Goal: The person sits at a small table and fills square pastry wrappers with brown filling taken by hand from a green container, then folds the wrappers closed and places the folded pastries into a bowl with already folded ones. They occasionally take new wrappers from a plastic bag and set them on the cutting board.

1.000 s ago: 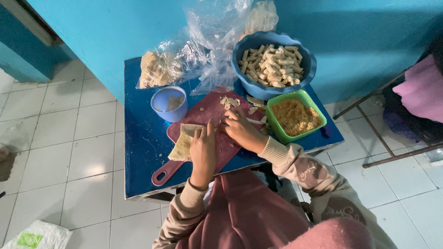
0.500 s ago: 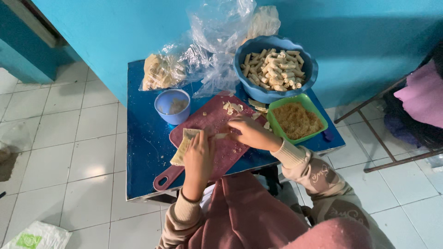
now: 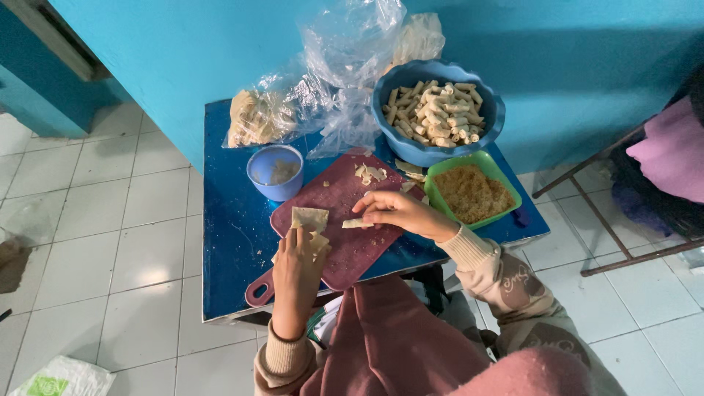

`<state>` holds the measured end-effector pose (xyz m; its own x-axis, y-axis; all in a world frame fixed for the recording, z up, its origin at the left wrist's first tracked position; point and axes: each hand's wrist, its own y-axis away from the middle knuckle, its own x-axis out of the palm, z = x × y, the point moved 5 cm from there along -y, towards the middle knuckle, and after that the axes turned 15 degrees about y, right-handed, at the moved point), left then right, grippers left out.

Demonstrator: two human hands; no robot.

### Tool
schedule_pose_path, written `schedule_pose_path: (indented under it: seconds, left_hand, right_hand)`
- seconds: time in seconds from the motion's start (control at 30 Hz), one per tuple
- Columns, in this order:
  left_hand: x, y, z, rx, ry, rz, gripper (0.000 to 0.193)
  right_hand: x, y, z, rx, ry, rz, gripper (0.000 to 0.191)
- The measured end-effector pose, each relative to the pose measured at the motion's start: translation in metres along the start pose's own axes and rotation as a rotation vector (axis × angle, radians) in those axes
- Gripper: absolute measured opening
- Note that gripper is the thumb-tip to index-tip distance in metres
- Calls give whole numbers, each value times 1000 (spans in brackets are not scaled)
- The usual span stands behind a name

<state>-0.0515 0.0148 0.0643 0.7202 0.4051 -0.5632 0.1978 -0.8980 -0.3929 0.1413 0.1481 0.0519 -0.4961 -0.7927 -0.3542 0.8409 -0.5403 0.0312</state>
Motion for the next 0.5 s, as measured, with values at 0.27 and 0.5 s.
schedule_pose_path:
  seconds: [0.27, 0.5]
  left_hand:
    - [-1, 2, 4, -40, 61, -5, 38]
    - [7, 4, 2, 30, -34, -63, 30]
  right_hand:
    - [-56, 13, 26, 152, 376, -137, 26]
    - [-79, 53, 115, -353, 887, -912, 50]
